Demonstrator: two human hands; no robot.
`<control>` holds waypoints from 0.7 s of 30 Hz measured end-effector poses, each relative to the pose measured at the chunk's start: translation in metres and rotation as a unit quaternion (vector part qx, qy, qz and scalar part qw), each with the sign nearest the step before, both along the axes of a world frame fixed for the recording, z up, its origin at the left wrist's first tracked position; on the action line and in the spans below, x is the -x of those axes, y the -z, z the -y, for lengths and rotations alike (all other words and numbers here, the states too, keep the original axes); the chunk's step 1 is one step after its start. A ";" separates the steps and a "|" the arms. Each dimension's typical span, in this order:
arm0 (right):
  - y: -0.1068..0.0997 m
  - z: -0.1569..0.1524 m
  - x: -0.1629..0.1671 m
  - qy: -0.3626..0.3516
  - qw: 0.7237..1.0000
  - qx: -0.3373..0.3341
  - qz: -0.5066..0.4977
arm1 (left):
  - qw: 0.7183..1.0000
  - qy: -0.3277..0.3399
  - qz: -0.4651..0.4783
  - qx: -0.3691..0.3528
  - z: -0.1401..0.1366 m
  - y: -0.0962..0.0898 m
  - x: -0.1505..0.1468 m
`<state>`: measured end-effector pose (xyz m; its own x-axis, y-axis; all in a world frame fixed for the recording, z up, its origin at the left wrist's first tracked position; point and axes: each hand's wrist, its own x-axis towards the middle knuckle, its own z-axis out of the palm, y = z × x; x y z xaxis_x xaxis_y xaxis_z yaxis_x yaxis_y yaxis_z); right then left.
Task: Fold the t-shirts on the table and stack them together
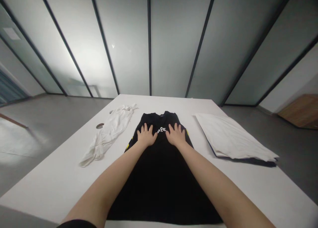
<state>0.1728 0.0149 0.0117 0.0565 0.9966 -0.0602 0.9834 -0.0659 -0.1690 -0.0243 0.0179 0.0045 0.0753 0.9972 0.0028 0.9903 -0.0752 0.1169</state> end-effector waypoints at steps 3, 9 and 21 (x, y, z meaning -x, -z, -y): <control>-0.002 -0.019 -0.003 0.003 1.000 -0.005 -0.009 | 1.000 -0.014 0.015 -0.001 -0.022 -0.002 -0.001; -0.002 -0.038 -0.008 0.007 0.999 -0.032 -0.031 | 0.996 -0.062 0.050 -0.027 -0.045 -0.008 -0.005; 0.019 0.012 -0.033 -0.077 0.963 -0.207 -0.151 | 0.989 0.050 0.064 -0.125 0.033 -0.011 0.010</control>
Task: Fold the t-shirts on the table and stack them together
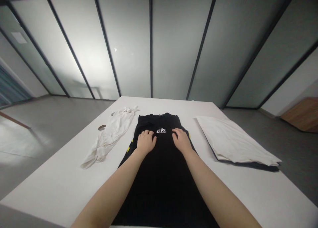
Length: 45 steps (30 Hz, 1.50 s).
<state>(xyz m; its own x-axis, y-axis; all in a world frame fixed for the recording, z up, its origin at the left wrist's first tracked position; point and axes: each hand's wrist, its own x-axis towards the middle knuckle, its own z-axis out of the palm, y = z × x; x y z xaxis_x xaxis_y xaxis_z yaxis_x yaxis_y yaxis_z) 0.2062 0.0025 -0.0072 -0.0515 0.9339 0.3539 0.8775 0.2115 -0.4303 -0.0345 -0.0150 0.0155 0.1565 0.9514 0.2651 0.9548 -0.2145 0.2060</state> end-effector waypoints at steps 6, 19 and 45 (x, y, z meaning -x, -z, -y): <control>-0.002 0.054 0.017 0.019 0.994 0.082 0.064 | 0.999 0.013 -0.038 0.015 0.048 0.015 -0.015; -0.016 0.060 0.025 0.070 0.989 0.113 0.063 | 0.984 -0.162 -0.044 0.060 -0.016 -0.031 0.049; -0.014 0.059 0.025 0.063 0.992 0.093 0.049 | 0.986 0.017 -0.146 0.080 -0.008 -0.034 0.068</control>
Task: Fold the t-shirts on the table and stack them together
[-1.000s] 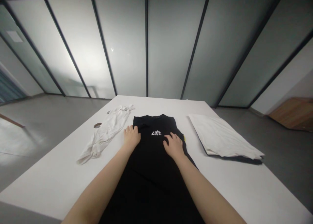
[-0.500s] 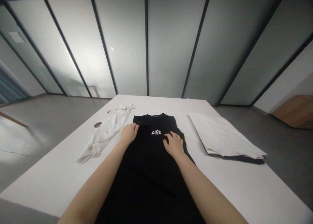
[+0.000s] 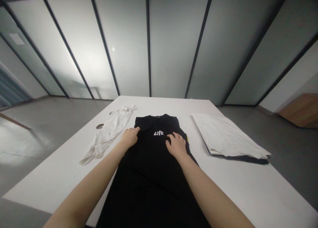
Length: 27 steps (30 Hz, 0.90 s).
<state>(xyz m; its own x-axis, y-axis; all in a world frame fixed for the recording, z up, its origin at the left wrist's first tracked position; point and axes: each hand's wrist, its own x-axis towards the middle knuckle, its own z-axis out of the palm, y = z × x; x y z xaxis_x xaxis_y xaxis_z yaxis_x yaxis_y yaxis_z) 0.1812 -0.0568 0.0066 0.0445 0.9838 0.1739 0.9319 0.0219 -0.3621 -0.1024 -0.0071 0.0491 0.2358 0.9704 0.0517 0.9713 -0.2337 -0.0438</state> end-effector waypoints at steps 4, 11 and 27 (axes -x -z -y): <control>0.000 -0.001 0.000 0.002 1.000 0.002 0.000 | 1.000 0.022 0.004 0.002 -0.005 0.001 0.003; 0.001 -0.001 -0.001 -0.003 1.000 0.005 -0.001 | 0.999 0.000 0.041 0.009 -0.015 -0.006 0.006; 0.000 0.000 -0.001 -0.003 1.000 0.009 0.006 | 1.000 -0.011 0.004 0.006 0.007 -0.002 -0.005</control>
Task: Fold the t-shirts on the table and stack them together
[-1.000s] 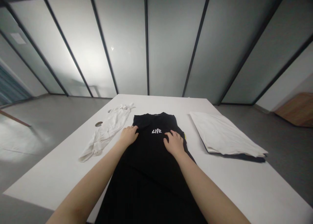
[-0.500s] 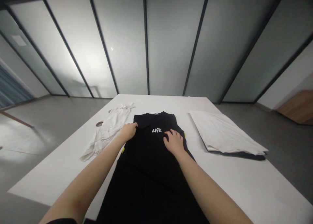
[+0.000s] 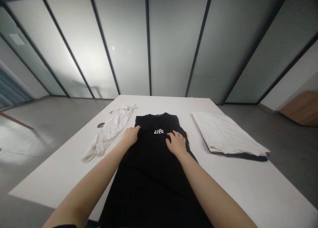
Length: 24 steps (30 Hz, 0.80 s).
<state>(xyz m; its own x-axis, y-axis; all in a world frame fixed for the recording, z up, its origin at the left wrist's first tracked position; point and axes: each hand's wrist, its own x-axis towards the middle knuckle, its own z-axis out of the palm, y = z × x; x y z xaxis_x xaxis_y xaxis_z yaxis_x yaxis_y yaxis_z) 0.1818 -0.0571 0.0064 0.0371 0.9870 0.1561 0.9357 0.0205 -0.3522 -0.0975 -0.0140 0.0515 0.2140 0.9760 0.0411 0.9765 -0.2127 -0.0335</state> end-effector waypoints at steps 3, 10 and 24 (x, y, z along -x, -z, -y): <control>0.002 0.000 -0.001 -0.002 1.000 -0.003 -0.001 | 1.000 -0.021 0.001 0.016 0.002 -0.005 -0.001; 0.002 0.000 0.000 0.000 1.000 0.001 -0.003 | 0.993 -0.030 0.107 -0.033 0.025 -0.001 -0.029; 0.001 -0.002 0.004 0.004 0.999 -0.012 0.044 | 0.992 -0.088 0.073 -0.052 0.061 0.045 -0.055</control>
<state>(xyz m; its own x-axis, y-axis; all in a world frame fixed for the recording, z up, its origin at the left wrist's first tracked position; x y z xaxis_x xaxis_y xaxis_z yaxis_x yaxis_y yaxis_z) 0.1780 -0.0550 0.0050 0.0305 0.9828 0.1820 0.9632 0.0198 -0.2682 -0.0422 -0.0746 0.0060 0.0257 0.9866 0.1609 0.9943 -0.0419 0.0982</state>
